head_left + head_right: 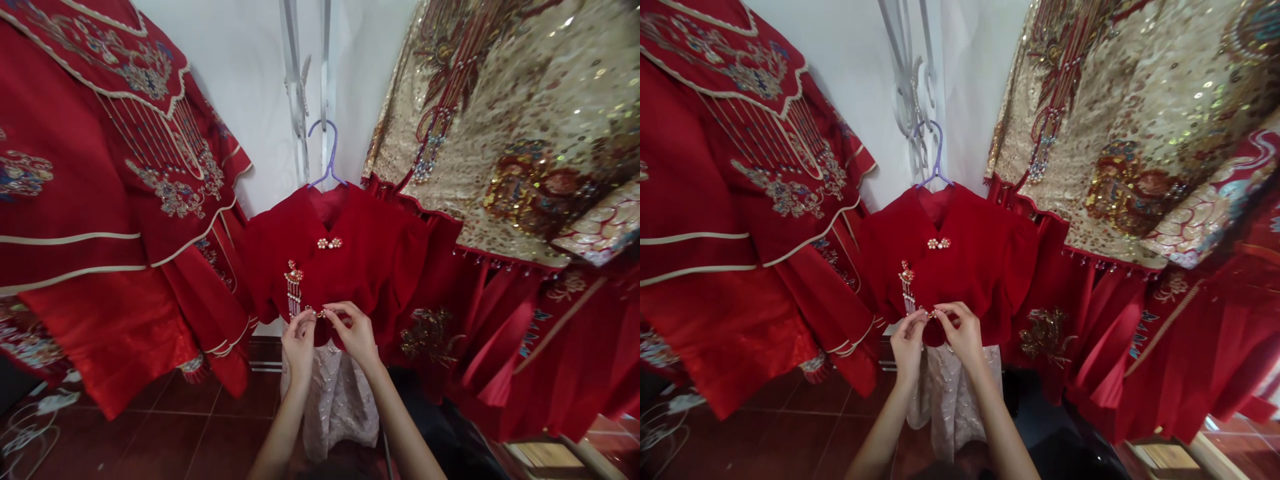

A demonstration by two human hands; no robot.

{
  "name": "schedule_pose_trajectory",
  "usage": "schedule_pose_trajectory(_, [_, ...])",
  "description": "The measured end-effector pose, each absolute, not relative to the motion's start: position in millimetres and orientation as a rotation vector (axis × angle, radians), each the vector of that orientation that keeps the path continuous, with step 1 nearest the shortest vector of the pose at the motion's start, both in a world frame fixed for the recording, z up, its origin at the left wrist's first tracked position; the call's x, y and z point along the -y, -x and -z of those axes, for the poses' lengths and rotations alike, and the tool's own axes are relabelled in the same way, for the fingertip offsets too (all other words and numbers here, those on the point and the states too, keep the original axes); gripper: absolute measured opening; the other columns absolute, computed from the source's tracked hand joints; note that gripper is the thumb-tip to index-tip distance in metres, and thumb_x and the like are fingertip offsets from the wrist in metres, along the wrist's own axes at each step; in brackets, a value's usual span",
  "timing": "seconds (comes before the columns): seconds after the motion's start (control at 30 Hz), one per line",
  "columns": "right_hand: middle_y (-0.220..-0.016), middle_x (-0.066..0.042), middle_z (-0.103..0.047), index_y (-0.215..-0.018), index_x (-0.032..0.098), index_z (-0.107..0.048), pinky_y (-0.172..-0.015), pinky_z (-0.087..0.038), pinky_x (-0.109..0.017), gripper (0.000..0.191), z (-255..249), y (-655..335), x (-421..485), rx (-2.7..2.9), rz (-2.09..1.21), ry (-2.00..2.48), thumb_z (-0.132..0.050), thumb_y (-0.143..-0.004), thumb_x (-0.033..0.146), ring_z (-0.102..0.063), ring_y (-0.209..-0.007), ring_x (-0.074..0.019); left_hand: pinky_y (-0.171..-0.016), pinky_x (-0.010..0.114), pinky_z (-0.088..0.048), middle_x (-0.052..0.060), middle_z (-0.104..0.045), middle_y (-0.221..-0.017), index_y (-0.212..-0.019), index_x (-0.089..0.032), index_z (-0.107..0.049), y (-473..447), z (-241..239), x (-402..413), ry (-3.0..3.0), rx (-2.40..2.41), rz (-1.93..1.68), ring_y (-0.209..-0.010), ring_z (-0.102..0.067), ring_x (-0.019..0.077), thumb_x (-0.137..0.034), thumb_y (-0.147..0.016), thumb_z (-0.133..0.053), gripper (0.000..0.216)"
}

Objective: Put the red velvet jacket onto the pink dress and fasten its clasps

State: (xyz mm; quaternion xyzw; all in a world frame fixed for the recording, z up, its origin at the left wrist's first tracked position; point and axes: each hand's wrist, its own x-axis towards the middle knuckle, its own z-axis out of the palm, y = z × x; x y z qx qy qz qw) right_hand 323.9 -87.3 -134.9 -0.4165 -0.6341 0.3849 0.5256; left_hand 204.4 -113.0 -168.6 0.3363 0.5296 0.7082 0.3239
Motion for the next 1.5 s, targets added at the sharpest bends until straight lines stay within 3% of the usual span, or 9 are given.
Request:
schedule_pose_trajectory(0.17, [-0.098,-0.007,-0.067,-0.099,0.021,-0.072,-0.070,-0.056,-0.027,0.020,140,-309,88,1.537,-0.774,1.012,-0.057,-0.090,0.032,-0.065,-0.086,-0.0164,-0.084,0.035,-0.057,0.010,-0.074,-0.092,-0.091,-0.014,-0.070,-202,167,117,-0.933,-1.392,-1.826,-0.085,-0.071,0.0203,-0.033,-0.073,-0.074,0.027])
schedule_pose_trajectory(0.37, [-0.099,-0.007,-0.064,-0.103,0.021,-0.071,-0.068,-0.057,-0.026,0.021,145,-310,88,1.602,-0.846,0.945,-0.058,-0.090,0.031,-0.064,-0.085,-0.0154,-0.083,0.033,-0.057,0.009,-0.074,-0.088,-0.089,-0.013,-0.071,-197,166,116,-0.963,-1.371,-1.825,-0.082,-0.070,0.0188,-0.032,-0.071,-0.076,0.027])
schedule_pose_trajectory(1.13, [-0.098,-0.007,-0.060,-0.104,0.021,-0.070,-0.076,-0.058,-0.029,0.021,162,-304,72,1.612,-0.617,0.981,-0.054,-0.091,0.027,-0.063,-0.085,-0.0154,-0.076,0.029,-0.054,0.008,-0.075,-0.081,-0.083,-0.014,-0.072,-169,163,88,-1.260,-1.327,-1.537,-0.075,-0.070,0.0177,-0.021,-0.069,-0.068,0.016])
schedule_pose_trajectory(1.37, [-0.104,-0.009,-0.061,-0.106,0.020,-0.067,-0.074,-0.059,-0.028,0.023,151,-312,79,1.541,-0.657,1.007,-0.051,-0.092,0.029,-0.063,-0.091,-0.0164,-0.078,0.030,-0.053,0.007,-0.073,-0.087,-0.091,-0.014,-0.068,-168,170,93,-1.252,-1.404,-1.635,-0.078,-0.068,0.0160,-0.019,-0.071,-0.063,0.021])
schedule_pose_trajectory(1.5, [-0.097,-0.007,-0.064,-0.099,0.019,-0.065,-0.070,-0.057,-0.028,0.020,146,-320,92,1.408,-0.595,1.108,-0.049,-0.093,0.028,-0.063,-0.084,-0.0161,-0.074,0.029,-0.052,0.006,-0.070,-0.082,-0.083,-0.015,-0.066,-163,172,100,-1.190,-1.545,-1.752,-0.073,-0.065,0.0149,-0.020,-0.073,-0.061,0.013])
